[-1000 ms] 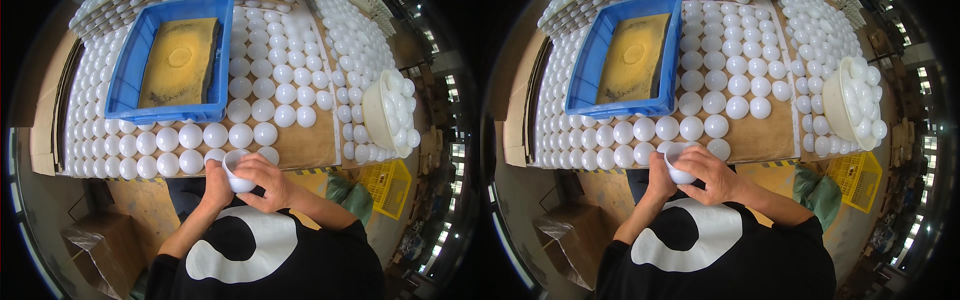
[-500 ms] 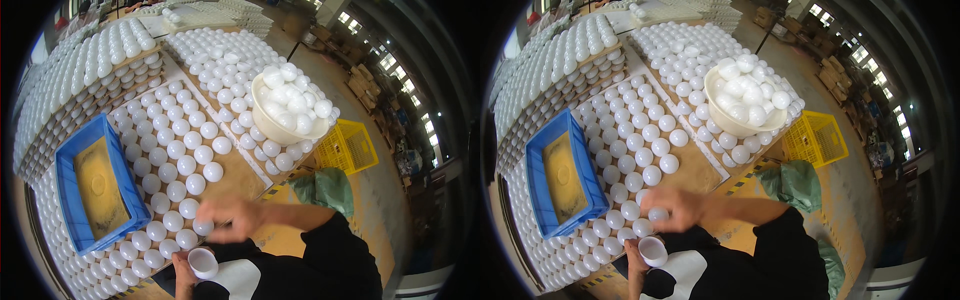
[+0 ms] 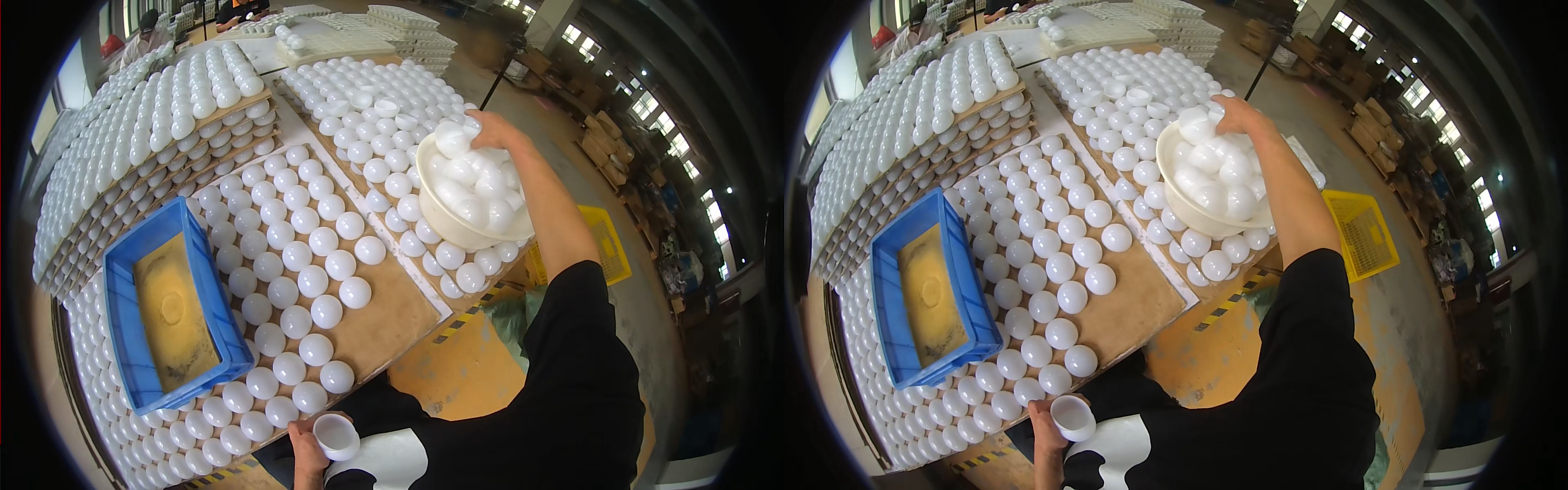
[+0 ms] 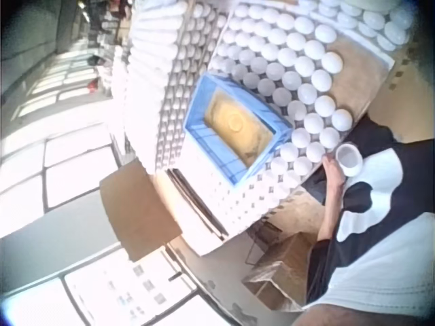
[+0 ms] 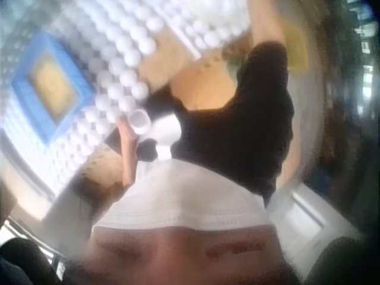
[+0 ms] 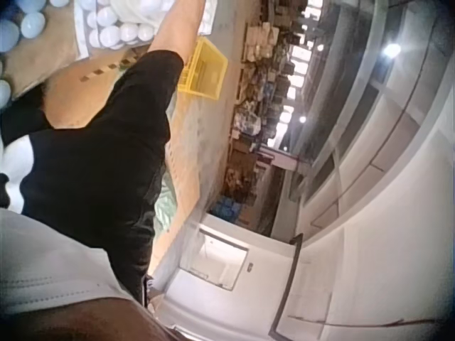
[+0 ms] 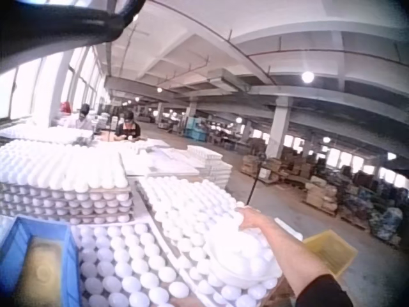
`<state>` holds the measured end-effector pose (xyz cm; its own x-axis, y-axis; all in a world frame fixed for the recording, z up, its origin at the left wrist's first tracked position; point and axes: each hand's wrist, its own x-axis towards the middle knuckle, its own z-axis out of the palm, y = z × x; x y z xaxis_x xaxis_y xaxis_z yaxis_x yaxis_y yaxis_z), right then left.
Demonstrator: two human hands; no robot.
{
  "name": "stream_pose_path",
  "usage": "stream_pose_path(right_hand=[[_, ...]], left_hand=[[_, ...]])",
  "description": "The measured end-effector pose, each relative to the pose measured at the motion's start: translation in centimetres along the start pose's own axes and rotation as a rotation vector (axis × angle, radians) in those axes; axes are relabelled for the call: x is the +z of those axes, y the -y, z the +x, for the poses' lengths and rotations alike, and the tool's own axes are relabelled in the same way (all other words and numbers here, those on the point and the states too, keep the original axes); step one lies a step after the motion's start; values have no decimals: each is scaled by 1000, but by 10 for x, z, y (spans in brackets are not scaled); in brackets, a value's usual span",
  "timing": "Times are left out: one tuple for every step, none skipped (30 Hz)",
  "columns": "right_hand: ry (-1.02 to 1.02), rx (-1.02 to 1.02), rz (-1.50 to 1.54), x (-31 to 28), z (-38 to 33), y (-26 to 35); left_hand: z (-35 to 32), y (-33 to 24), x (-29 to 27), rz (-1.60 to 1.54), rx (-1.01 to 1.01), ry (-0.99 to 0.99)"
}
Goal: The person sits at a workstation, presses bulb covers onto a sponge inside a tray, and nests the covers together by hand.
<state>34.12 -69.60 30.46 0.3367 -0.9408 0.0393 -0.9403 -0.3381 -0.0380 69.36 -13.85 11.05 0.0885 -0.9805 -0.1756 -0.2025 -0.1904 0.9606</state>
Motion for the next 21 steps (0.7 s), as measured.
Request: stream_pose_path(right_hand=[[-14, 4, 44, 3, -1, -1], [-30, 11, 86, 5, -3, -3], [-30, 10, 86, 3, -7, -7], [-90, -8, 130, 0, -13, -7], [-150, -27, 174, -5, -20, -4], [-146, -30, 173, -10, -28, -2], [-204, -45, 223, -17, -38, 3], [-257, -62, 274, -25, -49, 10], [-279, -93, 353, -34, -66, 23], [-283, -136, 443, -39, -79, 43], [-262, -181, 530, -43, -94, 64], [-221, -236, 630, -41, -110, 87], [-182, -365, 792, -30, -128, 115], [-89, -433, 944, -23, -155, 142], [55, -414, 1021, -17, -188, 174], [193, -512, 1137, 2, -214, 200], [259, -593, 1091, 34, -238, 221], [409, -775, 884, 61, -249, 250], [424, -878, 834, 82, -266, 284], [488, -897, 904, 102, -283, 308], [554, -926, 977, 123, -300, 328]], left_hand=[[0, -3, 1, 26, 39, -30], [-1, -8, -1, 26, 37, -33], [-1, -14, -4, -43, -9, -3], [-2, -20, -7, -112, -57, 25], [-4, -19, -7, -114, -61, 22], [-6, -18, -8, -160, -64, 9], [-8, -16, -10, -209, -69, -1], [-9, -13, -11, -217, -80, -5], [-7, -9, -12, -72, -9, 10], [-9, -1, -15, 71, 42, 12], [-10, 8, -15, 107, 42, -9], [-8, -7, -11, -241, -83, -124], [-4, -5, -10, -334, -183, -94], [-4, 23, -8, -278, -175, -63], [-2, 28, -9, -101, -88, -36], [1, 23, -5, -359, -6, -60], [7, 5, -12, -470, 20, 35], [5, -1, -12, -514, -38, -10], [5, -4, -15, -515, -15, -29], [-1, -2, -19, -473, -100, -67], [-10, 0, -22, -426, -185, -115]])
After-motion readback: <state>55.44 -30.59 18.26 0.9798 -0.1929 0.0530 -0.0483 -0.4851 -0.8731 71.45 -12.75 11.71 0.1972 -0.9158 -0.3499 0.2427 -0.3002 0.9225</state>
